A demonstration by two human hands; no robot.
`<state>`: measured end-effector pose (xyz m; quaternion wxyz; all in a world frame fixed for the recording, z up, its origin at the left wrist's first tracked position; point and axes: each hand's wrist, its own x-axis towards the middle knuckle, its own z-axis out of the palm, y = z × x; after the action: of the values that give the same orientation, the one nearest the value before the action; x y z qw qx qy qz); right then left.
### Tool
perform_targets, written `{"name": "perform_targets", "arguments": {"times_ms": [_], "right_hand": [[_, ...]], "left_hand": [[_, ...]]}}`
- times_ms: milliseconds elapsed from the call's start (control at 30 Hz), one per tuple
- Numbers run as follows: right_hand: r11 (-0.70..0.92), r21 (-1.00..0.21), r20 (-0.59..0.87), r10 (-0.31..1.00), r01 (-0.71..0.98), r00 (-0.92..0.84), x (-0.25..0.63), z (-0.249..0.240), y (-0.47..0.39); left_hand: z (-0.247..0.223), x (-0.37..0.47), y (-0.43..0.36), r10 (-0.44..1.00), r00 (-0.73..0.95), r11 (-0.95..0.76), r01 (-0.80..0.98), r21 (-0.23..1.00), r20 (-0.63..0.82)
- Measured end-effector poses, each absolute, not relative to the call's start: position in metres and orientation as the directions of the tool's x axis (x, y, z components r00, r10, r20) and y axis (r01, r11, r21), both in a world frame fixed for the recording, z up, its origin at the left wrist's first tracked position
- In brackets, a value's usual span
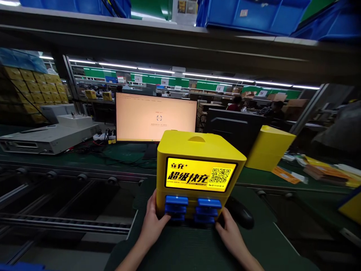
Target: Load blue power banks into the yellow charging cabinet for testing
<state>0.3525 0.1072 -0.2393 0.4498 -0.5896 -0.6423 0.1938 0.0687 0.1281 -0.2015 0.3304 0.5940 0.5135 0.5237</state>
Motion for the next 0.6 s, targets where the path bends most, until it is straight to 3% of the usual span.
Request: {"name": "perform_targets", "arguments": {"times_ms": [600], "right_hand": [[0.259, -0.825, 0.357, 0.928, 0.503, 0.108, 0.348, -0.228, 0.110]], "left_hand": [[-0.203, 0.067, 0.137, 0.962, -0.105, -0.214, 0.293, 0.932, 0.254]]}}
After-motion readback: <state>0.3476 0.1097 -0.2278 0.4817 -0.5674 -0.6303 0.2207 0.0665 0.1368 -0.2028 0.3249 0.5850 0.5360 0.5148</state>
